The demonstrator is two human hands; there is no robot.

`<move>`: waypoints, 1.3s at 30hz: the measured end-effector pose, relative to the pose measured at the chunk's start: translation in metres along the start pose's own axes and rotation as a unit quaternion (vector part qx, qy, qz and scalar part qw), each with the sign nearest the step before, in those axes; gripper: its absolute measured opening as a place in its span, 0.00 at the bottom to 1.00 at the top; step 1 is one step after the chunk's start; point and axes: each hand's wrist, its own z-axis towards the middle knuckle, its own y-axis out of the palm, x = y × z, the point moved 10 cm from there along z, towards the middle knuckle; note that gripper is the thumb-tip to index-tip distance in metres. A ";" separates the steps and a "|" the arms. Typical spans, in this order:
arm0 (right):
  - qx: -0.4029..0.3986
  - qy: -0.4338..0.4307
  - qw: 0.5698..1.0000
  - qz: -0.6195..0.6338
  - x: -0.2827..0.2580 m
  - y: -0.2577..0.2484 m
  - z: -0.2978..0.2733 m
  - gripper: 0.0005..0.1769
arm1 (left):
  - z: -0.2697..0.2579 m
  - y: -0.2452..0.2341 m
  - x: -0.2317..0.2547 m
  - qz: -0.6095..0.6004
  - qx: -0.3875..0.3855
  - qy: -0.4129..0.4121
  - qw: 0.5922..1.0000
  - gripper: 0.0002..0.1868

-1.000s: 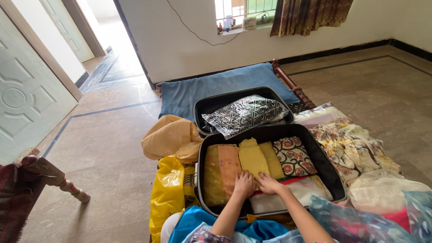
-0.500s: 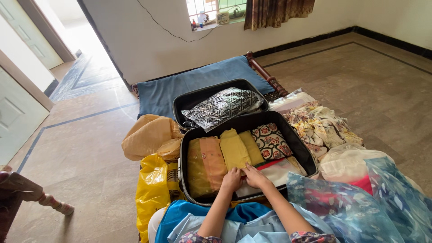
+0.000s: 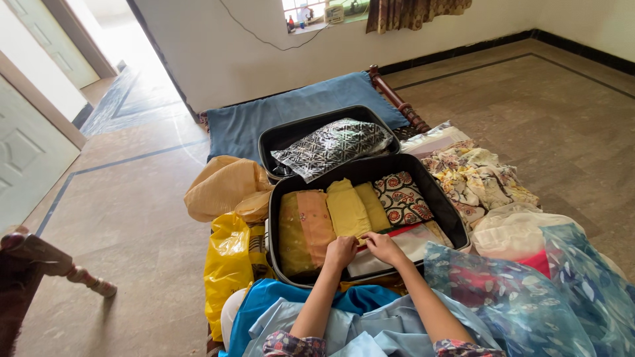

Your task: The person folds and places various garments into an open suitcase on the floor. They handle yellow and blue clothing items, arranging them neatly inside the suitcase.

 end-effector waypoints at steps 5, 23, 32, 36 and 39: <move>-0.007 -0.032 0.998 0.051 -0.039 -0.012 -0.018 0.16 | -0.009 -0.031 0.017 -0.016 0.007 -0.012 1.000 0.09; -0.380 -0.264 0.886 0.015 -0.261 0.059 -0.147 0.14 | -0.014 -0.100 -0.020 -0.125 -0.005 -0.058 0.990 0.13; -0.161 -0.237 0.951 0.116 -0.207 -0.047 -0.051 0.09 | -0.001 -0.052 -0.026 -0.527 -0.192 -0.141 0.816 0.33; -0.132 -0.085 0.980 0.126 -0.169 -0.075 -0.026 0.10 | -0.008 -0.049 -0.014 -0.554 -0.242 -0.181 0.776 0.40; -0.259 -0.087 0.961 0.054 -0.169 -0.048 -0.049 0.13 | -0.008 -0.053 -0.015 -0.539 -0.239 -0.181 0.788 0.40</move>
